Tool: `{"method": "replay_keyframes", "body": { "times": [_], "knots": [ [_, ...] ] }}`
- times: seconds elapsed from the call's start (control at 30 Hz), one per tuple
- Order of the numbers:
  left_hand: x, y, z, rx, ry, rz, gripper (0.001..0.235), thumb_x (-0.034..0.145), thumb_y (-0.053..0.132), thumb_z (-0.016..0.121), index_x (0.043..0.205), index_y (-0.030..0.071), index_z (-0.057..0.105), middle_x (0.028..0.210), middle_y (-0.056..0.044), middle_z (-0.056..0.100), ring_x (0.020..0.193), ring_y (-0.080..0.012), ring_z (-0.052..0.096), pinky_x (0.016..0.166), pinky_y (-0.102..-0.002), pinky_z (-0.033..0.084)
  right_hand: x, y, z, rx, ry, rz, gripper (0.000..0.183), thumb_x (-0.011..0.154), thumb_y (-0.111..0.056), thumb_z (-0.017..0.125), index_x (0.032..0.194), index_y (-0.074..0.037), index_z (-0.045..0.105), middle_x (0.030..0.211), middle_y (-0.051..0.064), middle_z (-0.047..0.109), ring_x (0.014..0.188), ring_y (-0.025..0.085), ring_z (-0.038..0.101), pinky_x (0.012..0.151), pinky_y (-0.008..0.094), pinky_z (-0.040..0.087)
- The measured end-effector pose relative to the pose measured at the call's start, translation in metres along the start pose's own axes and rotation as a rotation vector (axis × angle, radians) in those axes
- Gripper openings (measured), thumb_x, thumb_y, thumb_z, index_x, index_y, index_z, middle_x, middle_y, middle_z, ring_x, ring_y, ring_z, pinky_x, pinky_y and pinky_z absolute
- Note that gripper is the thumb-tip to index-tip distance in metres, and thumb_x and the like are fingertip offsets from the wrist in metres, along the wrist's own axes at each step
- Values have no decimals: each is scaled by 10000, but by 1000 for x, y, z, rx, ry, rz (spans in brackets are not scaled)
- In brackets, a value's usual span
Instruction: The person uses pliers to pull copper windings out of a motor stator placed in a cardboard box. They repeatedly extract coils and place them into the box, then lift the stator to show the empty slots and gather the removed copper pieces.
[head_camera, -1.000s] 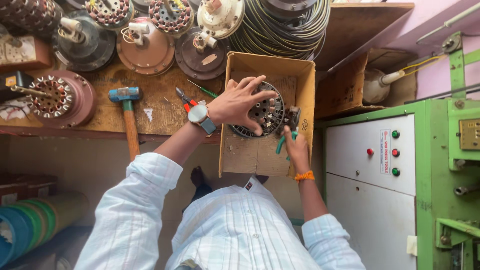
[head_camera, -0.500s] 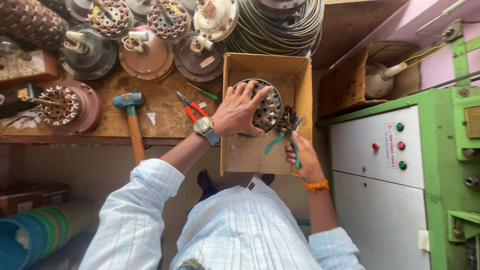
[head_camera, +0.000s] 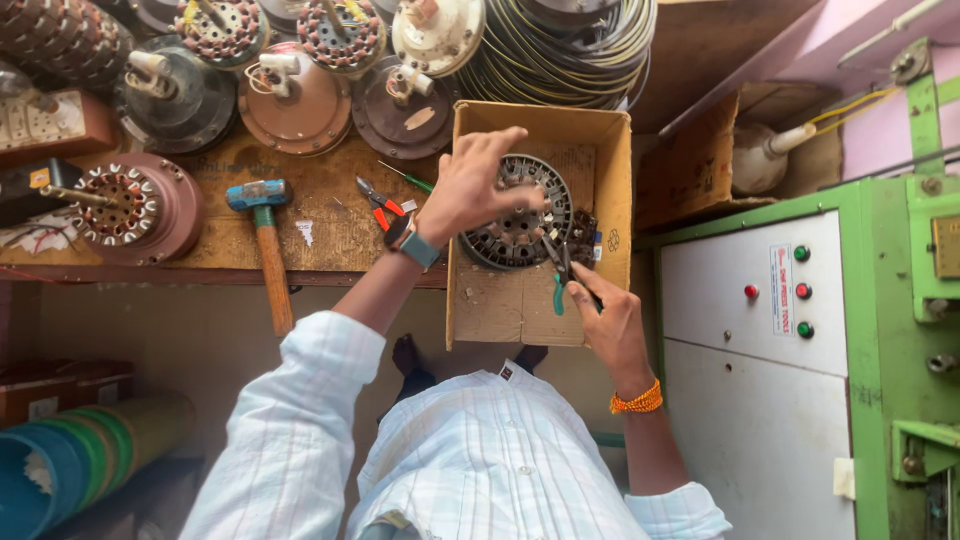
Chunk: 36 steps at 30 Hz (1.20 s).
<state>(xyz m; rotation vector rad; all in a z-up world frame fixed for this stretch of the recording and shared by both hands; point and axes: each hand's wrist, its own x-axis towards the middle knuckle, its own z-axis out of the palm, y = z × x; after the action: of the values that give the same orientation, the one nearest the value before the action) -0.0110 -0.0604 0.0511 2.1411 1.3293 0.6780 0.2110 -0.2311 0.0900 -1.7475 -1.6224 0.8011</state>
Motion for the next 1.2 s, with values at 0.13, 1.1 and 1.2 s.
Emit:
{"method": "replay_keyframes", "body": {
  "times": [0.13,1.1,1.2],
  "knots": [
    [25,-45,22,-641,-149,-243,571,1003,561,575,1348,113,657,1246,-44,710,1148,-151,669,999,-313,532,5,-24,-5,-160,-45,-9,339,960,-203,693,1266,-57,707,1135,225,725,1027,366,717,845,399,560],
    [30,-90,64,-834,-137,14,623,1036,282,633,1568,56,401,1621,-171,422,1511,-249,371,1232,-364,290,41,70,21,-238,-222,-73,248,957,-196,677,1029,25,593,854,213,667,791,349,680,704,441,508],
    [26,-95,67,-752,-135,50,580,1059,279,602,1567,59,427,1624,-164,448,1514,-235,398,1245,-358,303,40,89,39,50,-292,-168,177,955,-152,662,1053,-5,659,865,127,698,735,236,651,638,382,506]
  ]
}}
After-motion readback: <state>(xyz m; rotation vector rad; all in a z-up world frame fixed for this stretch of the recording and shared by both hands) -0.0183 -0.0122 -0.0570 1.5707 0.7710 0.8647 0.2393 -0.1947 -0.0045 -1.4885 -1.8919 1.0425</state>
